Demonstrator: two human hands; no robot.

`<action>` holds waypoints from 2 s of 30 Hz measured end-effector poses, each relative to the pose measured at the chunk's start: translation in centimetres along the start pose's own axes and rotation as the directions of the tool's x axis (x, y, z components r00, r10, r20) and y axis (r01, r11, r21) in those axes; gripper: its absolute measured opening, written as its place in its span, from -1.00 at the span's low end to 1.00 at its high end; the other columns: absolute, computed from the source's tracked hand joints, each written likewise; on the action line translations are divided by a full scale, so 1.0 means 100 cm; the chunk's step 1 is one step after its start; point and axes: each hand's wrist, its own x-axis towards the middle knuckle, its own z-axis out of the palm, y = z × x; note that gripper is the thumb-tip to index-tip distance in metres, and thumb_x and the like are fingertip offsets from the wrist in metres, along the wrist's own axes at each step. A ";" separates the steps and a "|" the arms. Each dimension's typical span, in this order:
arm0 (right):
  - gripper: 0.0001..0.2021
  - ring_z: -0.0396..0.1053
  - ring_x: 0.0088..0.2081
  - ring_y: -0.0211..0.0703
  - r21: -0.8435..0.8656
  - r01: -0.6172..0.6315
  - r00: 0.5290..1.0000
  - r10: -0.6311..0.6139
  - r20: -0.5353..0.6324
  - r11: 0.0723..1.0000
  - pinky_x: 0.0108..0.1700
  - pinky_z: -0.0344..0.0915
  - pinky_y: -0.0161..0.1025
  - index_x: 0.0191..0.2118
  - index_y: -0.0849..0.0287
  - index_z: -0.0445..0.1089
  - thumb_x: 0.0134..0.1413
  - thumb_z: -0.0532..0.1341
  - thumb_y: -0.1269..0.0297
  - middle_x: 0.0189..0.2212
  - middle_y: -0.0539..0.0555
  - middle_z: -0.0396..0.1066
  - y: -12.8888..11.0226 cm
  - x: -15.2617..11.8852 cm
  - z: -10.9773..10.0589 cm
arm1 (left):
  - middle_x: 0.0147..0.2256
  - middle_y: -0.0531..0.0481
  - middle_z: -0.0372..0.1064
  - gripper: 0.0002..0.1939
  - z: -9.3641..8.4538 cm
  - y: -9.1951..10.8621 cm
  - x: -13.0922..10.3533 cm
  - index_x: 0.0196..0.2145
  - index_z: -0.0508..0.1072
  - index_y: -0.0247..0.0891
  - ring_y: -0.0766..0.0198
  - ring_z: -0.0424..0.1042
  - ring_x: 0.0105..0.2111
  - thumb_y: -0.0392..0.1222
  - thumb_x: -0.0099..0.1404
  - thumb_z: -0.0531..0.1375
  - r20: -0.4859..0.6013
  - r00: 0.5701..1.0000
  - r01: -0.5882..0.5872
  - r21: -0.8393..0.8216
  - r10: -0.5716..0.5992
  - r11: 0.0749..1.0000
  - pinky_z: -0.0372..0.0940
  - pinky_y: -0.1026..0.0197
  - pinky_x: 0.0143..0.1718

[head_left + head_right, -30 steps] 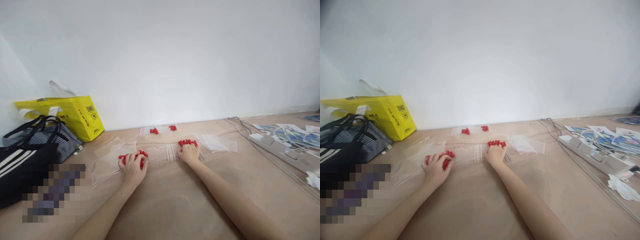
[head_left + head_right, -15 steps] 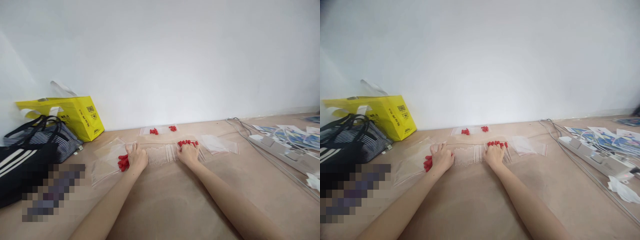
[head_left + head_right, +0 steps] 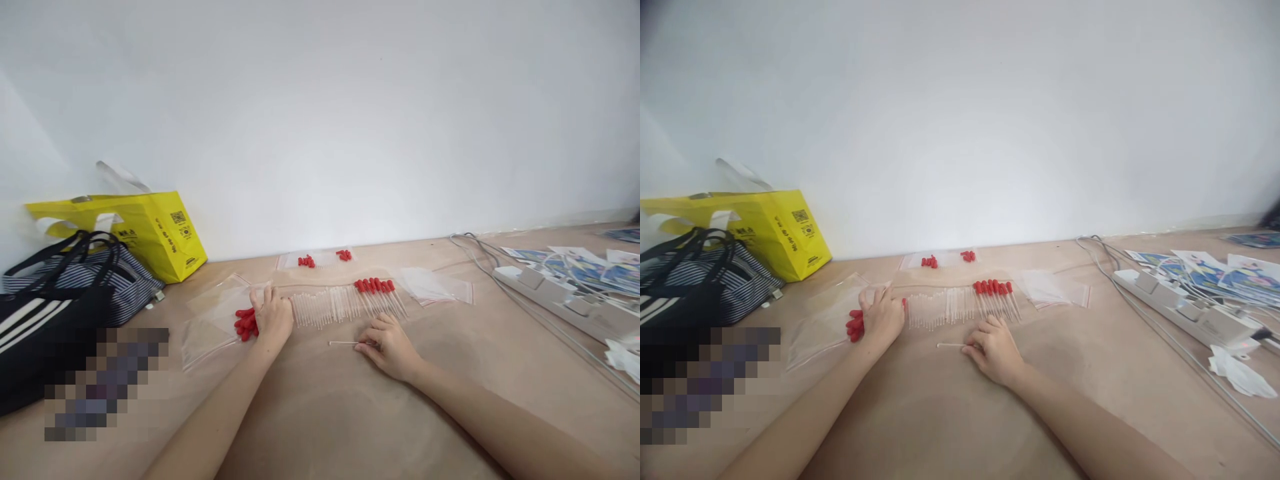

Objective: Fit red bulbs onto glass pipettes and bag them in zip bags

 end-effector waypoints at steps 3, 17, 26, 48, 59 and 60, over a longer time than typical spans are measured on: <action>-0.83 0.19 -0.38 -0.22 -0.016 -0.005 1.000 0.005 -0.001 1.000 -0.31 0.01 -0.27 -0.48 0.14 0.38 0.03 0.13 0.23 -0.53 0.01 0.33 -0.001 0.001 0.000 | -0.04 -0.23 0.24 -0.72 0.001 -0.002 -0.001 -0.39 0.49 -0.30 -0.02 0.08 0.02 -0.30 0.15 -0.02 -0.008 1.000 0.018 0.008 -0.017 1.000 -0.25 -0.21 0.04; -0.83 0.19 -0.37 -0.22 -0.024 0.000 1.000 -0.001 -0.012 1.000 -0.30 0.04 -0.27 -0.49 0.13 0.40 0.02 0.14 0.23 -0.52 0.02 0.32 0.003 0.003 0.000 | -0.06 -0.27 0.26 -0.75 -0.014 -0.002 -0.011 -0.39 0.45 -0.34 -0.06 0.10 0.01 -0.31 0.18 -0.02 -0.070 0.997 0.007 -0.095 -0.014 0.995 -0.24 -0.23 0.02; -0.88 0.23 -0.33 -0.21 0.039 -0.072 0.997 0.072 0.013 0.997 -0.27 0.11 -0.27 -0.37 0.05 0.44 -0.03 0.19 0.20 -0.46 0.01 0.34 0.012 0.005 -0.001 | -0.12 -0.05 0.35 -0.85 -0.024 0.002 -0.067 -0.34 0.40 -0.17 0.09 0.20 -0.04 -0.24 0.19 0.04 -0.072 0.938 -0.327 -0.514 0.340 0.793 0.03 -0.06 -0.03; -0.93 0.18 -0.24 -0.17 -0.010 0.028 0.999 -0.028 0.044 1.000 -0.20 0.02 -0.20 -0.43 0.17 0.32 0.03 0.14 0.34 -0.37 0.03 0.33 -0.007 0.015 0.009 | -0.27 0.04 0.46 -0.84 -0.013 0.027 -0.062 -0.34 0.31 -0.21 0.16 0.33 -0.08 -0.36 0.25 -0.03 -0.253 0.922 -0.387 -0.566 0.294 0.727 -0.36 -0.19 0.12; -0.96 0.18 -0.24 -0.14 0.076 -0.080 0.997 0.079 0.014 0.994 -0.20 -0.02 -0.18 -0.43 0.17 0.28 0.00 0.15 0.36 -0.34 0.04 0.32 -0.007 0.013 0.010 | -0.34 0.02 0.47 -0.81 -0.012 0.029 -0.062 -0.31 0.30 -0.25 0.19 0.38 -0.13 -0.41 0.26 -0.07 -0.373 0.865 -0.491 -0.487 0.336 0.722 -0.40 -0.16 0.15; -0.96 0.19 -0.26 -0.15 0.077 -0.080 0.997 0.081 -0.008 0.994 -0.19 -0.03 -0.17 -0.42 0.17 0.27 0.02 0.13 0.37 -0.38 0.03 0.33 -0.008 0.012 0.010 | -0.36 0.03 0.47 -0.81 -0.012 0.029 -0.062 -0.31 0.30 -0.25 0.19 0.38 -0.13 -0.41 0.26 -0.07 -0.375 0.865 -0.490 -0.489 0.333 0.722 -0.40 -0.16 0.15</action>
